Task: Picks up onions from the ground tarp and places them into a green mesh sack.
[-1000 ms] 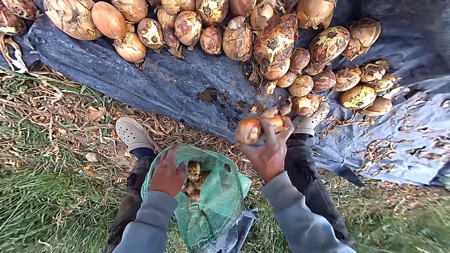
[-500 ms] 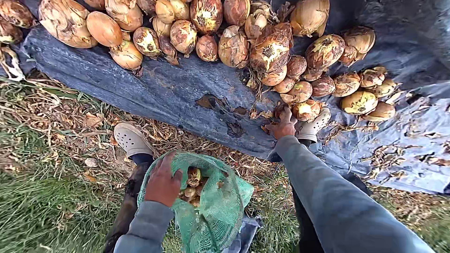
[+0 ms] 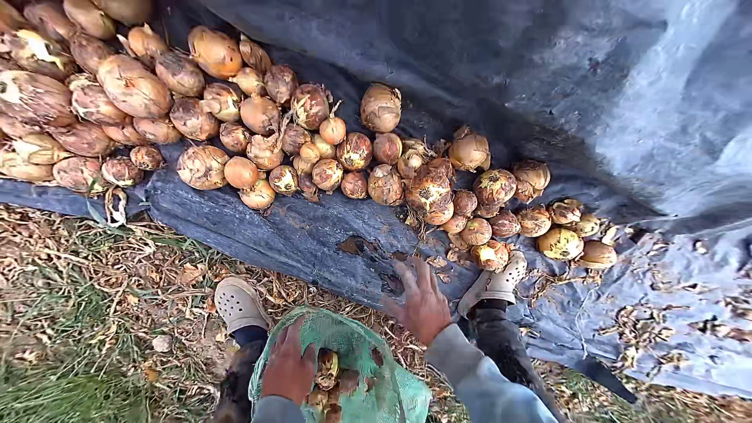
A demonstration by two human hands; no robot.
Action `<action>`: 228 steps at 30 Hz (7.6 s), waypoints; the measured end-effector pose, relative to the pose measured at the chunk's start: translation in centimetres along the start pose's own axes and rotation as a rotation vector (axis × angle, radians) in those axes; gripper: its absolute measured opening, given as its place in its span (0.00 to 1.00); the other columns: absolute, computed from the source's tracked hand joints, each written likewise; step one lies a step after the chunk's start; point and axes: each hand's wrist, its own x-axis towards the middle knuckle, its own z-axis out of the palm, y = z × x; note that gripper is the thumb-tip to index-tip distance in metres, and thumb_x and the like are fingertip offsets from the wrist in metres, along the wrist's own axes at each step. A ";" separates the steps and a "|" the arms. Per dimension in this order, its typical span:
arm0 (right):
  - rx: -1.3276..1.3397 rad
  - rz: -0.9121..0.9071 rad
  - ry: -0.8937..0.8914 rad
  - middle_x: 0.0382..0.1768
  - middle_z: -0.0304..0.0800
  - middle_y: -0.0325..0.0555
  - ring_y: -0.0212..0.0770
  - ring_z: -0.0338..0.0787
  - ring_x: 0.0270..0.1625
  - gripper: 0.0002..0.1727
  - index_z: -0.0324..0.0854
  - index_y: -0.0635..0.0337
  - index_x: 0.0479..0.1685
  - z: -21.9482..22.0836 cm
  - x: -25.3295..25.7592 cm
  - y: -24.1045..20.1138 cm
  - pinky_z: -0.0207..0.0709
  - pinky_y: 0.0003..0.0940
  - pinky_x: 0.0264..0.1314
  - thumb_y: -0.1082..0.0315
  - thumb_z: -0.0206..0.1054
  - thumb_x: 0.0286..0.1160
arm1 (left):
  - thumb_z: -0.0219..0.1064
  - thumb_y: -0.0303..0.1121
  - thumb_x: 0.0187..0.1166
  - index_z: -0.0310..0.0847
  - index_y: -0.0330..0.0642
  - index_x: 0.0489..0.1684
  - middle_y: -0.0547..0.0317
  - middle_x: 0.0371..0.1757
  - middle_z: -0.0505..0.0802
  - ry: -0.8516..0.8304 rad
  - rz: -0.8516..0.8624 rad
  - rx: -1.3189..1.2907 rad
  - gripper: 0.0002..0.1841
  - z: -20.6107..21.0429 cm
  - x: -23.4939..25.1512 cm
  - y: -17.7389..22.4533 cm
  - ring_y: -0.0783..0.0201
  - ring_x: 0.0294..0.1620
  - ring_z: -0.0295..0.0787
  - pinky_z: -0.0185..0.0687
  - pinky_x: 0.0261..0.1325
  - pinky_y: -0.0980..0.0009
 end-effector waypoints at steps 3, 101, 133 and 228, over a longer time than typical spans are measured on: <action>-0.124 0.120 0.320 0.85 0.60 0.75 0.81 0.71 0.78 0.56 0.66 0.53 0.88 -4.7 10.2 2.6 0.79 0.71 0.64 0.49 0.88 0.51 | 0.65 0.34 0.82 0.66 0.50 0.89 0.43 0.84 0.77 -0.007 -0.017 -0.020 0.32 -0.4 0.1 -0.2 0.41 0.86 0.70 0.65 0.87 0.43; -0.501 0.036 0.011 0.96 0.24 0.64 0.82 0.41 0.91 0.59 0.78 0.43 0.80 -2.0 27.4 -13.0 0.69 0.79 0.67 0.32 0.87 0.32 | 0.59 0.37 0.85 0.63 0.55 0.91 0.53 0.85 0.77 -0.078 -0.077 -0.166 0.31 -4.6 0.9 -1.0 0.48 0.88 0.68 0.61 0.85 0.35; -0.098 0.129 -1.136 0.77 0.78 0.70 0.69 0.75 0.82 0.40 0.66 0.59 0.88 0.0 -5.6 11.1 0.64 0.72 0.82 0.41 0.63 0.85 | 0.61 0.42 0.86 0.68 0.58 0.88 0.56 0.73 0.89 -0.299 0.046 0.122 0.28 2.7 0.6 2.6 0.48 0.83 0.76 0.42 0.88 0.26; 0.234 0.099 0.068 0.81 0.66 0.69 0.72 0.82 0.69 0.47 0.63 0.37 0.91 -7.0 15.6 5.7 0.84 0.65 0.57 0.53 0.81 0.66 | 0.61 0.37 0.86 0.65 0.61 0.90 0.58 0.87 0.76 -0.231 0.023 0.618 0.30 0.2 4.2 11.4 0.54 0.93 0.60 0.30 0.96 0.42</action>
